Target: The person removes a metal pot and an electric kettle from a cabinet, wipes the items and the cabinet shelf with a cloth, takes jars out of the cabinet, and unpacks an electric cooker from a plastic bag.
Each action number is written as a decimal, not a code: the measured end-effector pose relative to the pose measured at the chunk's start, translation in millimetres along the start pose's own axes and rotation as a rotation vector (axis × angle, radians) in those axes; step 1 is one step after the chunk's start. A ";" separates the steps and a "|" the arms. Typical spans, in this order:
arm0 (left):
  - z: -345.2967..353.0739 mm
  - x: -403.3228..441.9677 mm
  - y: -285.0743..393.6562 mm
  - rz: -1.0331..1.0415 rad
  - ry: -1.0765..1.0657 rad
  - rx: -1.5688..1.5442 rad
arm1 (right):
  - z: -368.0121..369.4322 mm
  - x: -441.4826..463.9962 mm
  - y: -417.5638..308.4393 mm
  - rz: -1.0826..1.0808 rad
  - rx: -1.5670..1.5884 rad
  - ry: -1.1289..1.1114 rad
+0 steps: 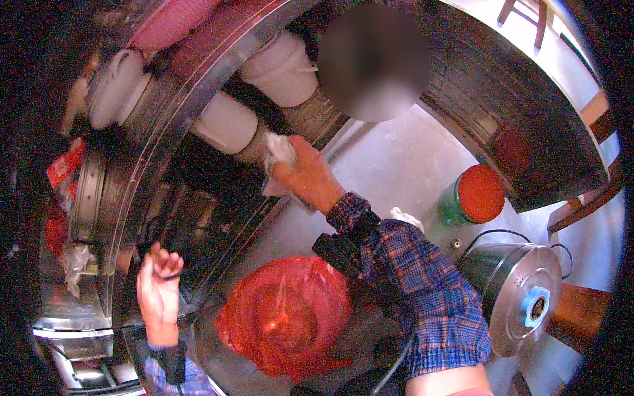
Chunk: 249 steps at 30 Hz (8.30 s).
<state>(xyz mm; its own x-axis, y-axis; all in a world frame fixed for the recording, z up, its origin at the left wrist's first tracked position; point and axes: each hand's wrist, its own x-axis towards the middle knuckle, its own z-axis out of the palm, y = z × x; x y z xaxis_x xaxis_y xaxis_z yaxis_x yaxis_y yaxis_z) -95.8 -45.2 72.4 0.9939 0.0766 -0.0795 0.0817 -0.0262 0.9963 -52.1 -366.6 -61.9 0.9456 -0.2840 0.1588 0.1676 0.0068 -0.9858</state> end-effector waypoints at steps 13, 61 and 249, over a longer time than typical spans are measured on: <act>121.4 163.2 -44.2 -0.006 -0.397 -0.268 | 36.8 26.2 36.5 -0.483 -1.102 -0.120; -14.6 22.6 -44.8 0.019 -0.093 0.008 | 160.9 240.0 54.5 -0.358 -1.269 -0.461; 95.3 -25.7 -14.4 -0.020 -0.716 0.060 | -45.3 -53.4 -98.3 -0.192 -0.321 -0.358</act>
<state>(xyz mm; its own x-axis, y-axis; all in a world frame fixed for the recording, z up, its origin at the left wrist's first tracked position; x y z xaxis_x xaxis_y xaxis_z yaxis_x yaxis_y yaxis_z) -115.4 -141.7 57.1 0.7951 -0.5947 -0.1193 0.0836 -0.0874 0.9927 -131.7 -395.5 24.1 0.9518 0.0954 0.2914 0.3065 -0.3236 -0.8952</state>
